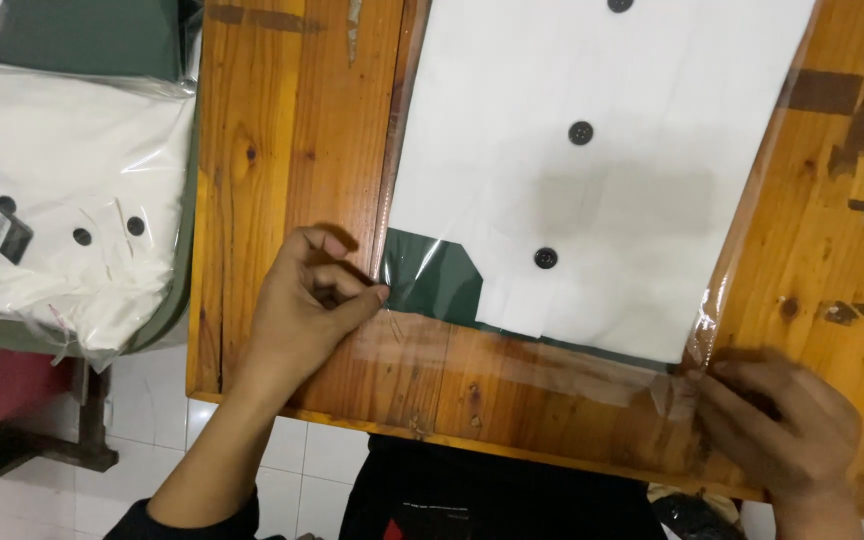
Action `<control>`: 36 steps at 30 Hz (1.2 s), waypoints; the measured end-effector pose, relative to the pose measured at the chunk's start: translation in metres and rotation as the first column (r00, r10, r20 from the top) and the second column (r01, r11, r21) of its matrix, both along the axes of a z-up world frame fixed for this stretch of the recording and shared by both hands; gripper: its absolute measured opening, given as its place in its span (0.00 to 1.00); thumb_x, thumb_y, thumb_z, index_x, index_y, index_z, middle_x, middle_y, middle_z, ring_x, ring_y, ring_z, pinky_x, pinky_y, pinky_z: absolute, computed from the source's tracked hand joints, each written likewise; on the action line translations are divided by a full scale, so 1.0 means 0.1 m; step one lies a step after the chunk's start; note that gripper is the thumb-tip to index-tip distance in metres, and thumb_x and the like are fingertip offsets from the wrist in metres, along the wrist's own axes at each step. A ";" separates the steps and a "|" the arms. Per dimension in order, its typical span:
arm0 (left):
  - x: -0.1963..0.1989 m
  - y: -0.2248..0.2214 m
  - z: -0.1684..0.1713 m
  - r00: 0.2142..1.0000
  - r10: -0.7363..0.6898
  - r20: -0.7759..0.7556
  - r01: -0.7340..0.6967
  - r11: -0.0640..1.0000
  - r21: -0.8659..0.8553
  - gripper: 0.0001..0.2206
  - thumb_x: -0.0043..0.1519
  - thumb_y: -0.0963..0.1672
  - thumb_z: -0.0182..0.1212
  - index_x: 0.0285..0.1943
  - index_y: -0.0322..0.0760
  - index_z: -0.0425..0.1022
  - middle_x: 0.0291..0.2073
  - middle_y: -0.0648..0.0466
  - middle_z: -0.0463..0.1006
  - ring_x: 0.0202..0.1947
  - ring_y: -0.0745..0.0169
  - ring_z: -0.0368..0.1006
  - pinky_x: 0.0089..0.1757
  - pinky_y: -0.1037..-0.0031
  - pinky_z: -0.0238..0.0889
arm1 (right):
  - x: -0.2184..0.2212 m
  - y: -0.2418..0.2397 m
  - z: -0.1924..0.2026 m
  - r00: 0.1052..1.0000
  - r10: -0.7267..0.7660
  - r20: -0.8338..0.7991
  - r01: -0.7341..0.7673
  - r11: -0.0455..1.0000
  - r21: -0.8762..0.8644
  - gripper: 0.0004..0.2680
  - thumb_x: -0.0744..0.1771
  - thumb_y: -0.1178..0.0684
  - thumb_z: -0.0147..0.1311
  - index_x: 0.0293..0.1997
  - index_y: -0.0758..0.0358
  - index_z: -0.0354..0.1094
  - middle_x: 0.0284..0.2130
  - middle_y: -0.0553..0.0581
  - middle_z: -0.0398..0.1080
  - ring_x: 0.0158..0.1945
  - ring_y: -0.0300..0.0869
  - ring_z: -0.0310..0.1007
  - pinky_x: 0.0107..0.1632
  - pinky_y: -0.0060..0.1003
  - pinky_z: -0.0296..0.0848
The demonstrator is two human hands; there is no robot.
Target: Packing folded shirts into plastic bags and organizing them in a basket.
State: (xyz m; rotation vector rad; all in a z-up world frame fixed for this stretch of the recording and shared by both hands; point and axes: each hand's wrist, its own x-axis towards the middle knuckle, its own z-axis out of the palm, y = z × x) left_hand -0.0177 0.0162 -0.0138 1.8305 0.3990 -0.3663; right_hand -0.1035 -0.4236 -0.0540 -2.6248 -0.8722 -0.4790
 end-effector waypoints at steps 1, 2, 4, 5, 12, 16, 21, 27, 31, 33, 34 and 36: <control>0.00 -0.01 0.02 1.000 -0.002 0.000 0.002 1.000 -0.002 0.20 0.55 0.37 0.73 0.45 0.43 0.63 0.21 0.57 0.79 0.26 0.71 0.76 0.40 0.78 0.68 | 0.02 0.03 0.04 1.000 -0.002 0.000 0.002 1.000 -0.002 0.02 0.66 0.61 0.65 0.38 0.60 0.81 0.36 0.63 0.75 0.34 0.51 0.74 0.36 0.41 0.73; 0.00 -0.02 0.04 1.000 -0.021 -0.017 0.022 0.998 0.062 0.20 0.55 0.38 0.74 0.45 0.44 0.62 0.22 0.58 0.79 0.26 0.71 0.76 0.39 0.77 0.66 | 0.04 0.06 0.08 1.000 -0.006 -0.026 0.006 1.000 0.022 0.01 0.66 0.62 0.66 0.37 0.62 0.80 0.36 0.64 0.74 0.35 0.51 0.74 0.37 0.41 0.74; -0.01 -0.02 0.11 0.999 -0.038 -0.034 0.042 0.991 0.124 0.21 0.55 0.38 0.74 0.45 0.45 0.61 0.23 0.58 0.79 0.26 0.71 0.77 0.37 0.77 0.65 | 0.06 0.09 0.12 0.999 -0.008 -0.052 0.011 0.999 0.045 0.01 0.65 0.62 0.67 0.35 0.64 0.80 0.35 0.64 0.74 0.35 0.51 0.74 0.37 0.40 0.75; -0.02 -0.01 0.16 0.996 -0.072 -0.046 0.078 0.984 0.163 0.18 0.57 0.40 0.72 0.46 0.44 0.63 0.21 0.59 0.79 0.28 0.71 0.77 0.39 0.77 0.65 | 0.06 0.09 0.12 0.993 -0.016 -0.113 0.027 0.995 0.095 0.02 0.65 0.60 0.65 0.37 0.67 0.79 0.36 0.65 0.74 0.37 0.52 0.74 0.40 0.42 0.76; -0.12 0.17 0.01 0.961 -0.261 0.093 0.266 0.963 -0.037 0.13 0.62 0.38 0.65 0.46 0.44 0.63 0.25 0.60 0.72 0.26 0.74 0.67 0.34 0.81 0.63 | 0.08 -0.01 0.07 0.965 -0.035 -0.260 0.080 0.983 0.166 0.02 0.66 0.61 0.60 0.36 0.66 0.79 0.38 0.63 0.74 0.40 0.54 0.74 0.46 0.46 0.75; -0.14 0.04 0.13 0.914 -0.375 -0.154 0.404 0.876 0.262 0.12 0.65 0.43 0.61 0.48 0.47 0.59 0.26 0.61 0.77 0.24 0.67 0.73 0.32 0.73 0.66 | 0.02 -0.09 0.01 0.952 -0.066 -0.300 0.099 0.990 0.096 0.03 0.66 0.59 0.61 0.41 0.63 0.80 0.43 0.61 0.74 0.44 0.53 0.74 0.51 0.47 0.73; -0.13 0.09 0.19 0.926 -0.352 -0.134 0.369 0.920 0.130 0.21 0.63 0.40 0.61 0.64 0.47 0.62 0.25 0.59 0.79 0.25 0.67 0.74 0.39 0.76 0.68 | -0.02 -0.11 -0.09 0.923 -0.066 -0.379 0.124 0.983 0.133 0.02 0.64 0.61 0.61 0.36 0.69 0.74 0.39 0.68 0.71 0.39 0.55 0.75 0.41 0.41 0.74; -0.10 0.23 0.07 0.950 -0.291 -0.118 0.272 0.950 -0.156 0.22 0.61 0.37 0.63 0.66 0.42 0.68 0.31 0.56 0.81 0.37 0.67 0.78 0.48 0.75 0.68 | -0.25 -0.19 -0.15 0.522 -0.455 -0.721 0.566 0.817 -0.105 0.11 0.60 0.58 0.69 0.43 0.67 0.78 0.49 0.57 0.75 0.50 0.40 0.76 0.51 0.31 0.72; -0.01 0.23 0.15 0.919 -0.286 -0.271 0.235 0.950 -0.203 0.23 0.60 0.36 0.64 0.64 0.42 0.68 0.31 0.50 0.84 0.29 0.62 0.77 0.39 0.73 0.75 | -0.09 -0.15 -0.02 0.928 -0.075 -0.364 0.088 0.996 0.020 0.03 0.65 0.60 0.60 0.36 0.68 0.76 0.46 0.67 0.73 0.48 0.58 0.77 0.48 0.48 0.73; -0.01 0.22 0.15 0.931 -0.210 -0.297 0.178 0.975 -0.132 0.19 0.56 0.37 0.71 0.55 0.41 0.76 0.28 0.53 0.82 0.31 0.68 0.77 0.37 0.80 0.68 | -0.11 -0.19 -0.09 0.942 -0.071 -0.327 0.086 0.996 0.033 0.03 0.66 0.59 0.58 0.38 0.66 0.77 0.45 0.67 0.75 0.48 0.58 0.78 0.49 0.49 0.76; -0.02 0.23 0.15 0.930 -0.212 -0.299 0.180 0.975 -0.133 0.19 0.56 0.37 0.71 0.55 0.41 0.76 0.28 0.53 0.82 0.31 0.68 0.77 0.37 0.80 0.68 | -0.12 -0.16 -0.08 0.941 -0.073 -0.330 0.088 0.996 0.031 0.03 0.66 0.59 0.58 0.38 0.66 0.77 0.45 0.67 0.75 0.48 0.58 0.78 0.49 0.49 0.76; -0.04 0.23 0.13 0.923 -0.227 -0.309 0.203 0.973 -0.108 0.10 0.56 0.37 0.71 0.46 0.35 0.81 0.27 0.54 0.81 0.31 0.69 0.76 0.39 0.79 0.67 | -0.12 -0.13 -0.07 0.944 -0.117 -0.310 0.127 0.992 0.014 0.03 0.67 0.61 0.58 0.36 0.62 0.78 0.44 0.62 0.75 0.47 0.55 0.78 0.46 0.46 0.74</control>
